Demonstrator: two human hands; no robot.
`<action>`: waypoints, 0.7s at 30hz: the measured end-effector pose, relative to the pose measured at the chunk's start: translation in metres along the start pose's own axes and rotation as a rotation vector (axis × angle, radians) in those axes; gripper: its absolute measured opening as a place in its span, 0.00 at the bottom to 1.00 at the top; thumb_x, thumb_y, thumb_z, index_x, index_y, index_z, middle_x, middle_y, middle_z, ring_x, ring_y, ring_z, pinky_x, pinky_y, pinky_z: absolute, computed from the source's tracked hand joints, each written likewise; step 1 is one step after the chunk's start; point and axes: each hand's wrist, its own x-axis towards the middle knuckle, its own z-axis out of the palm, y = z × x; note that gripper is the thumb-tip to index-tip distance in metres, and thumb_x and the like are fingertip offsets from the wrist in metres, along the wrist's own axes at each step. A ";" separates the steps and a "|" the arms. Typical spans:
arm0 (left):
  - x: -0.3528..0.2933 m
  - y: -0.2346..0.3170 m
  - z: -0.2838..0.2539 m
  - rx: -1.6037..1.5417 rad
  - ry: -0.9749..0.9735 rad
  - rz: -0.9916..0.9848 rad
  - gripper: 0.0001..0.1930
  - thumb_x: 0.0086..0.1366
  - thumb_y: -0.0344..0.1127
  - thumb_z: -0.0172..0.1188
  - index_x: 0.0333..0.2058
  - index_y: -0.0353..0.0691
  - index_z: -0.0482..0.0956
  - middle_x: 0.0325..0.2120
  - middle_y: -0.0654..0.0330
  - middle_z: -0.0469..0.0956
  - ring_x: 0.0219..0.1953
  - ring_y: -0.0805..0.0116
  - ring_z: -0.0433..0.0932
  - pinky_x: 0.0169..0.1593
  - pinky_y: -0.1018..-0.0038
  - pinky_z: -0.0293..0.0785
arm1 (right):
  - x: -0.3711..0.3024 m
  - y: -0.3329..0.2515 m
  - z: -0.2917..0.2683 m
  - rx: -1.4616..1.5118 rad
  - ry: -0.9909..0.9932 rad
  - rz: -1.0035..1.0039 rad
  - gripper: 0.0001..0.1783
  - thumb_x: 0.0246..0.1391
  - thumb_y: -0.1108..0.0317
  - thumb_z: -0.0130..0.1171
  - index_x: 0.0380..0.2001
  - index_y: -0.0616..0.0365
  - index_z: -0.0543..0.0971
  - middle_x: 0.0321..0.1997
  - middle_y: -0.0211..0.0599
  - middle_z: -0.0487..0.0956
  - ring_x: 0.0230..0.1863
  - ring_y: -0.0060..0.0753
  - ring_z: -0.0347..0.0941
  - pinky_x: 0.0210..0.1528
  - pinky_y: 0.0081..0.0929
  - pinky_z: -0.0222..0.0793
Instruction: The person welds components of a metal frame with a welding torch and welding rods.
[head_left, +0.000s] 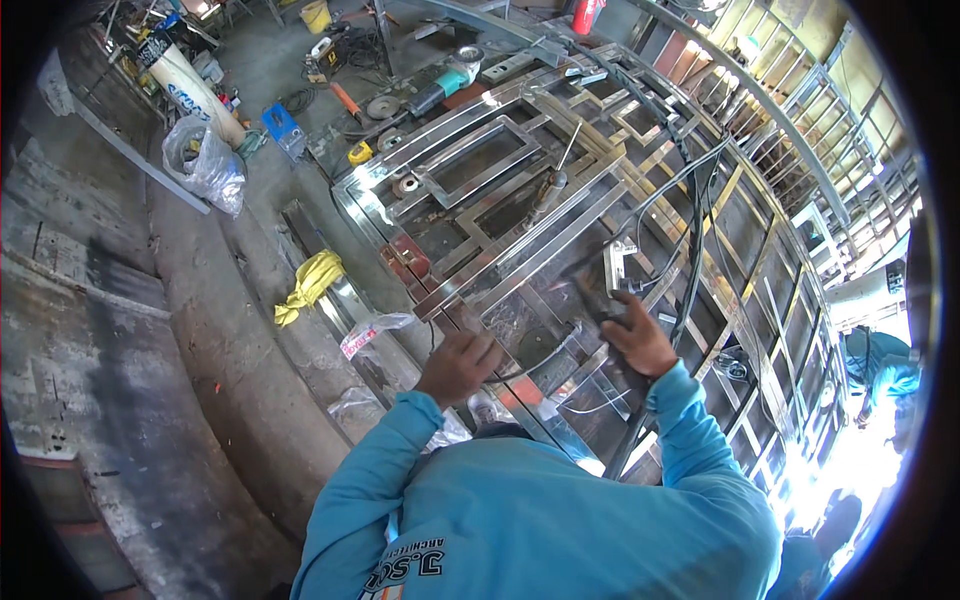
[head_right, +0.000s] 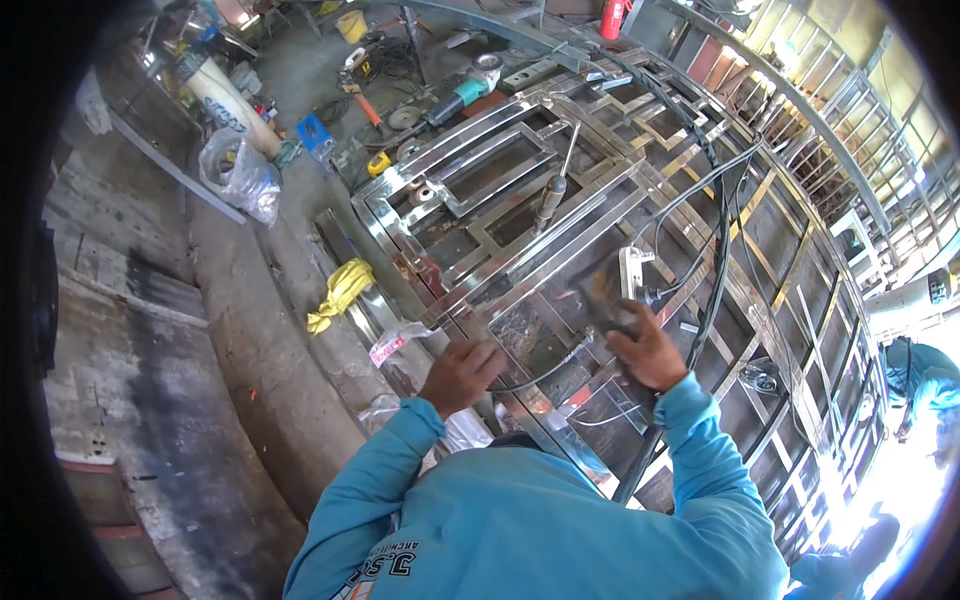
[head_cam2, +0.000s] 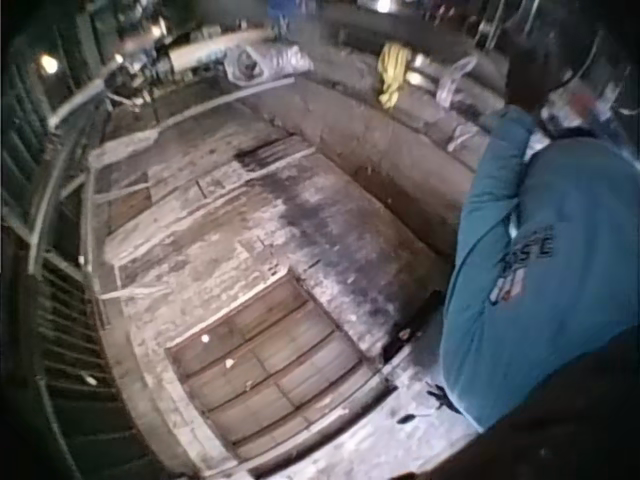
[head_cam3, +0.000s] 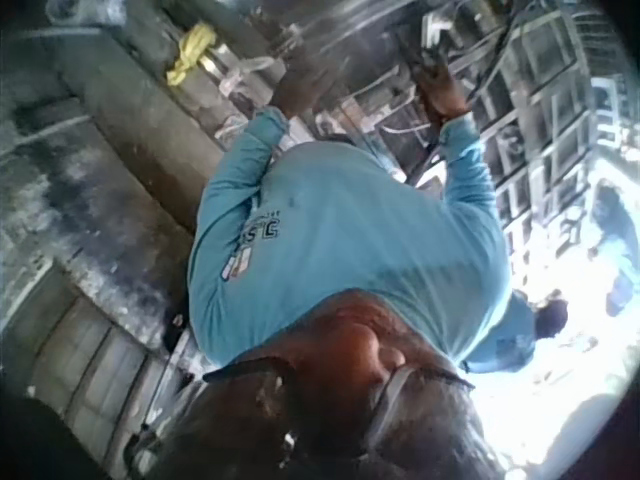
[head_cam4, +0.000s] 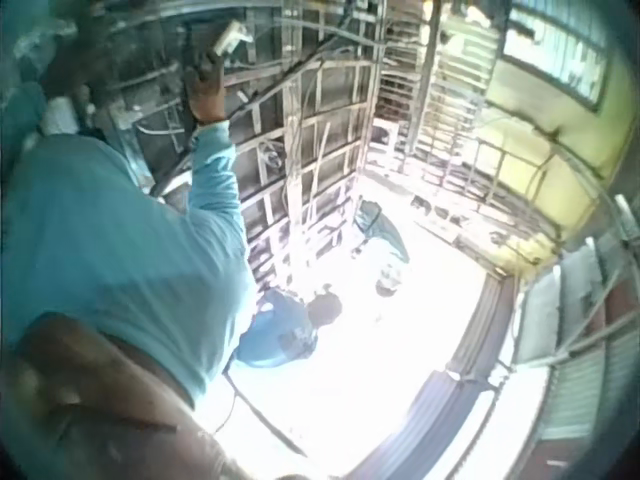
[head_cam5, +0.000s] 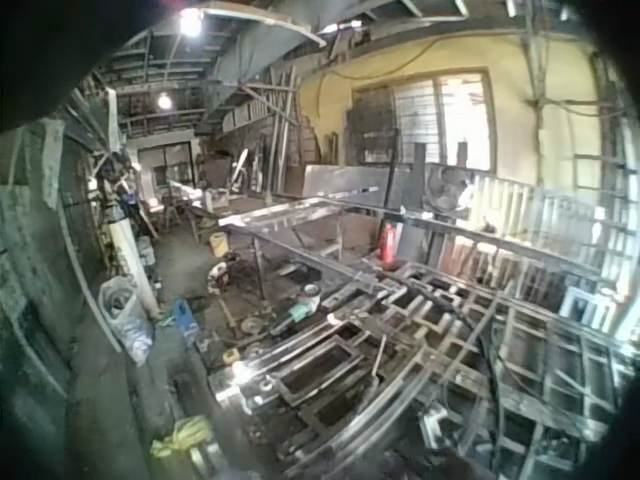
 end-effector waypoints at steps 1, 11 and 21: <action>0.007 0.006 0.009 0.000 0.003 -0.012 0.13 0.59 0.34 0.60 0.43 0.42 0.80 0.45 0.58 0.78 0.41 0.59 0.77 0.47 0.61 0.75 | 0.000 0.013 -0.013 -0.008 -0.010 0.001 0.35 0.64 0.64 0.63 0.69 0.55 0.60 0.39 0.41 0.83 0.31 0.25 0.76 0.32 0.27 0.71; 0.044 0.038 0.052 0.030 -0.386 0.004 0.22 0.65 0.37 0.57 0.59 0.44 0.75 0.60 0.52 0.71 0.49 0.57 0.79 0.54 0.59 0.77 | 0.053 0.117 -0.107 -0.020 0.421 -0.105 0.39 0.63 0.62 0.62 0.71 0.58 0.56 0.40 0.43 0.84 0.31 0.29 0.78 0.30 0.28 0.76; -0.075 0.023 -0.028 -0.099 -0.063 -0.451 0.19 0.60 0.33 0.65 0.51 0.41 0.80 0.53 0.53 0.78 0.52 0.53 0.78 0.55 0.58 0.75 | 0.060 0.156 -0.147 -0.065 0.457 -0.051 0.33 0.63 0.61 0.61 0.67 0.59 0.64 0.52 0.47 0.80 0.46 0.36 0.78 0.50 0.30 0.74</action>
